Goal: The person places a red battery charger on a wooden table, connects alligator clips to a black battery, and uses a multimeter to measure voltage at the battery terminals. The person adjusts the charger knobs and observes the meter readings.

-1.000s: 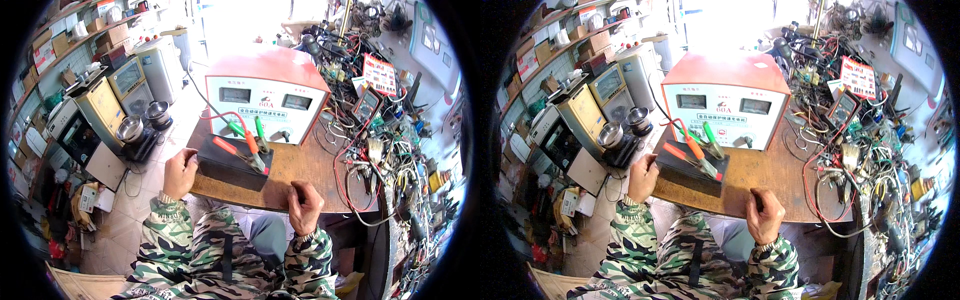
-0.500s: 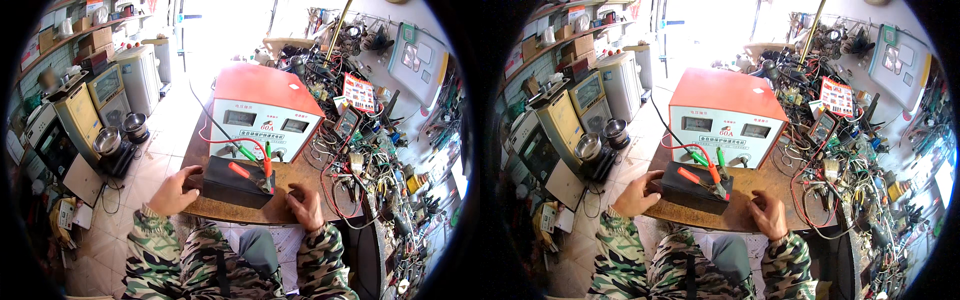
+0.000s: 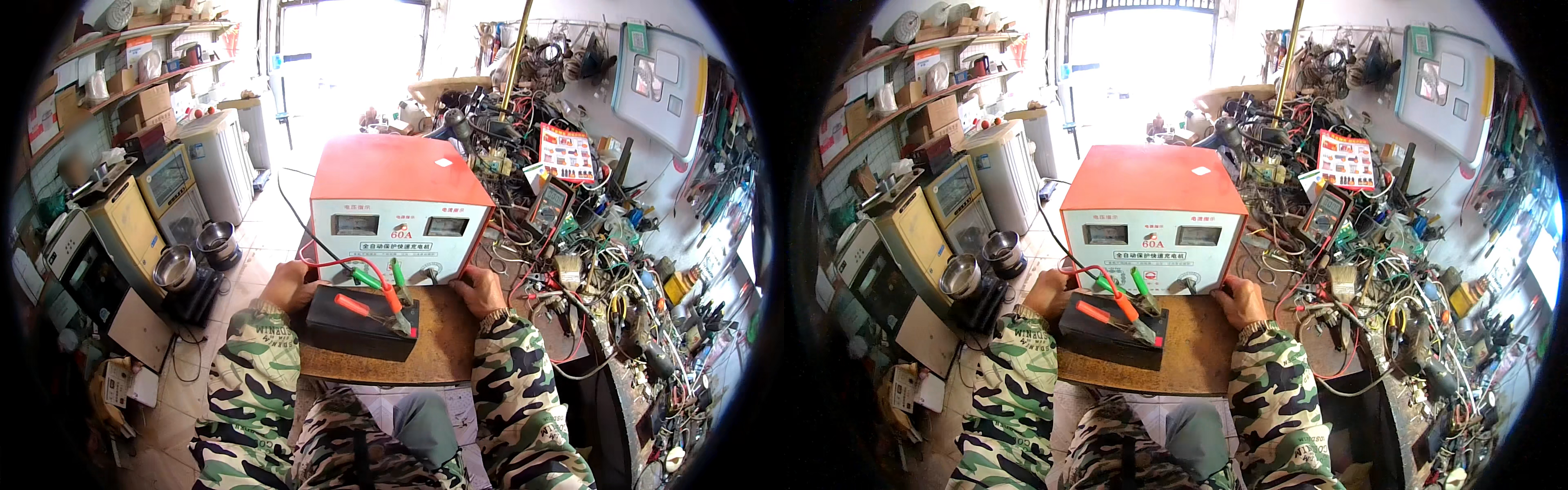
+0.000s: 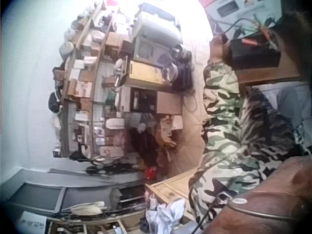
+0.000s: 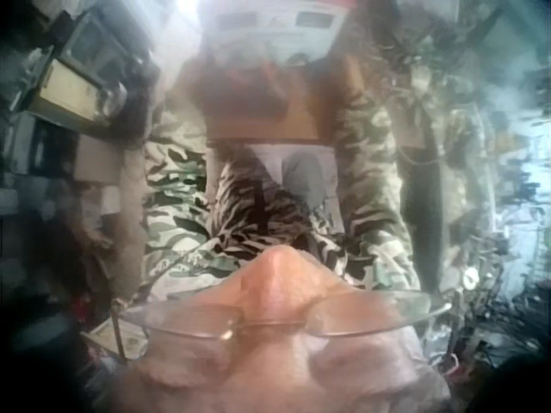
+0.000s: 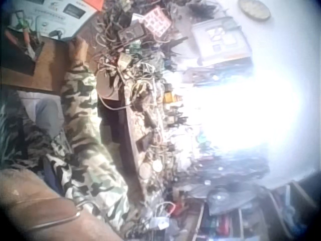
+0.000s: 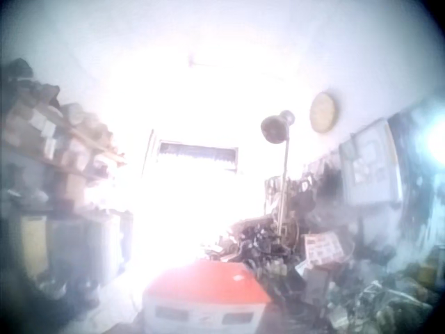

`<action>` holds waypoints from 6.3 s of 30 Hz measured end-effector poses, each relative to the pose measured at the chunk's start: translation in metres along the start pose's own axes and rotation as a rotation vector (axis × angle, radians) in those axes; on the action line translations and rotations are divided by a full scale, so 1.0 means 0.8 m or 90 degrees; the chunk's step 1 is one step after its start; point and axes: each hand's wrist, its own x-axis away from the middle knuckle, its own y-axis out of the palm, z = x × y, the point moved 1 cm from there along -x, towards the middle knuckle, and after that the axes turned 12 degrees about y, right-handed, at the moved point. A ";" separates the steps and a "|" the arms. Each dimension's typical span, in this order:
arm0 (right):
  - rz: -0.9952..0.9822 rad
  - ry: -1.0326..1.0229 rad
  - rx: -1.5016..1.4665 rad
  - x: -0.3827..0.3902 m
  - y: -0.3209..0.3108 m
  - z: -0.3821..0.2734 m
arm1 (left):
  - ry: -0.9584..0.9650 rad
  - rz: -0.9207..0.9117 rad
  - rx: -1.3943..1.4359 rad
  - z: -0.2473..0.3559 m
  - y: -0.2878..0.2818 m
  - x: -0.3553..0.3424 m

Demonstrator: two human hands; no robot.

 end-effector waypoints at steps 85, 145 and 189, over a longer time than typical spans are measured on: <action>0.123 0.027 0.046 -0.091 0.029 0.038 | 0.000 0.106 0.002 0.033 0.041 -0.024; -0.023 -0.118 0.075 0.021 0.180 -0.199 | -0.006 0.296 0.529 -0.014 0.017 0.017; 0.380 0.056 0.000 -0.104 -0.019 0.053 | -0.026 0.109 0.437 -0.009 0.040 -0.116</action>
